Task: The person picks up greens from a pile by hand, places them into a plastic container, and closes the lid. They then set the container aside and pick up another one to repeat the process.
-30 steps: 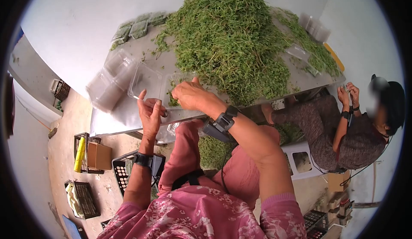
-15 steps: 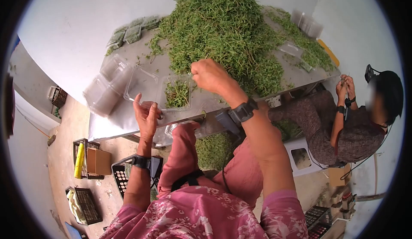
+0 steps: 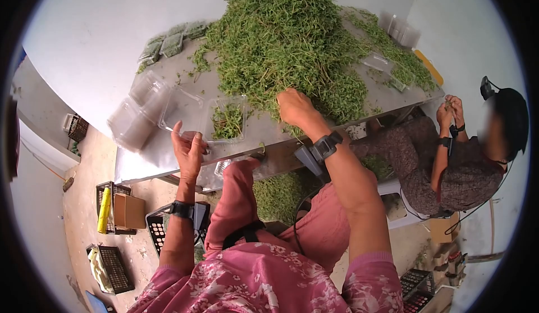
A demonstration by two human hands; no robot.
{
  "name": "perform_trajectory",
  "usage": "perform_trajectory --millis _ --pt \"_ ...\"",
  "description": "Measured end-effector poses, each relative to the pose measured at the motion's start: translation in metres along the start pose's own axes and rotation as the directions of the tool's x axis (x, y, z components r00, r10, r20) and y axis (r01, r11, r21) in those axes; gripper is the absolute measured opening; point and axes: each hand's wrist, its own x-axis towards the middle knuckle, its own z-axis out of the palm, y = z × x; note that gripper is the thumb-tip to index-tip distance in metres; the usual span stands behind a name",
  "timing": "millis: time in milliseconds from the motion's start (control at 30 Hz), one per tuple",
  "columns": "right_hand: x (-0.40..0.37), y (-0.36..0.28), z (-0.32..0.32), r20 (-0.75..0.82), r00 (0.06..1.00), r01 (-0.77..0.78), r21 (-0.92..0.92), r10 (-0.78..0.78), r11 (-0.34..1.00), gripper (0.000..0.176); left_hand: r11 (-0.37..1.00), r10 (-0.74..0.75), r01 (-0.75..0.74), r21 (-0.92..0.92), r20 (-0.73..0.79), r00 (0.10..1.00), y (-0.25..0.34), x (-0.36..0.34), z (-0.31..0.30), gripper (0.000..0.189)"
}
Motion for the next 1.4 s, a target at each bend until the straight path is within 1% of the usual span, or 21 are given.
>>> perform_trajectory --millis 33,133,233,333,433,533,633,700,733,767,867,967,1067,1100,1200,1300,1400 --pt "0.004 0.004 0.002 0.016 1.0 0.017 0.015 -0.018 1.0 0.029 1.0 0.001 -0.001 -0.002 -0.003 1.0 0.001 0.0 0.0 0.062" --pt "0.002 0.006 0.004 0.018 0.998 -0.063 0.039 0.062 0.997 0.024 1.0 0.002 -0.002 -0.006 -0.006 1.0 0.006 -0.001 0.003 0.061" --pt "-0.011 -0.003 0.0 -0.159 0.986 -0.027 0.097 0.042 0.995 0.016 1.0 0.001 -0.001 -0.001 -0.009 1.0 0.006 -0.001 0.003 0.061" --pt "-0.012 -0.008 -0.001 -0.093 0.994 -0.054 0.0 0.054 0.999 0.014 1.0 0.005 -0.005 0.015 -0.011 1.0 0.004 -0.001 0.002 0.062" --pt "-0.004 -0.004 0.0 -0.075 0.997 0.018 -0.026 -0.02 0.999 0.018 1.0 0.013 -0.013 0.028 -0.001 1.0 0.0 0.0 0.0 0.062" --pt "-0.007 -0.007 -0.014 -0.215 0.973 0.107 0.11 -0.082 0.988 0.018 1.0 0.011 -0.011 0.019 -0.001 1.0 0.002 0.0 0.001 0.061" --pt "-0.009 -0.009 -0.036 -0.435 0.898 0.211 0.286 -0.07 0.935 0.016 1.0 0.024 -0.023 0.013 -0.009 1.0 0.004 -0.001 0.003 0.059" --pt "-0.006 -0.006 -0.04 -0.524 0.851 0.212 0.283 -0.034 0.936 0.016 0.999 0.048 -0.048 0.014 -0.003 0.999 0.002 0.0 0.003 0.059" --pt "-0.004 -0.004 -0.042 -0.567 0.824 0.212 0.282 -0.016 0.936 0.016 0.999 0.038 -0.038 0.021 -0.005 0.999 0.002 -0.001 0.003 0.059" --pt "-0.002 -0.003 -0.042 -0.525 0.851 0.142 0.288 0.032 0.947 0.02 0.999 0.028 -0.028 0.029 -0.006 1.0 0.005 -0.001 0.003 0.059" --pt "0.014 0.018 -0.016 -0.457 0.889 0.063 0.074 -0.022 0.995 0.032 0.999 0.019 -0.019 0.036 -0.006 1.0 0.005 -0.001 0.003 0.059" --pt "0.006 -0.004 -0.014 -0.277 0.954 -0.108 0.051 0.118 0.993 0.048 0.999 0.004 -0.003 0.039 -0.006 1.0 0.005 -0.001 0.003 0.061" --pt "0.002 -0.018 -0.014 -0.243 0.966 -0.102 -0.05 0.087 0.993 0.059 0.999 0.011 -0.011 0.03 0.0 1.0 0.002 -0.001 0.002 0.062" --pt "0.002 -0.02 -0.011 -0.254 0.965 -0.094 -0.09 0.069 0.992 0.054 1.0 0.019 -0.02 0.024 0.004 1.0 0.001 -0.001 0.001 0.062" --pt "0.013 -0.015 -0.002 -0.222 0.972 -0.11 -0.134 0.078 0.985 0.04 1.0 0.023 -0.023 0.014 -0.002 1.0 -0.002 -0.001 0.001 0.062" --pt "0.02 -0.008 0.006 -0.325 0.945 -0.078 -0.127 0.033 0.989 0.025 1.0 0.016 -0.016 0.025 0.002 1.0 0.002 -0.001 0.002 0.062" --pt "0.017 -0.005 0.0 -0.419 0.908 -0.02 -0.034 0.004 0.999 0.021 1.0 0.004 -0.004 0.028 0.0 1.0 0.005 -0.002 0.003 0.061"
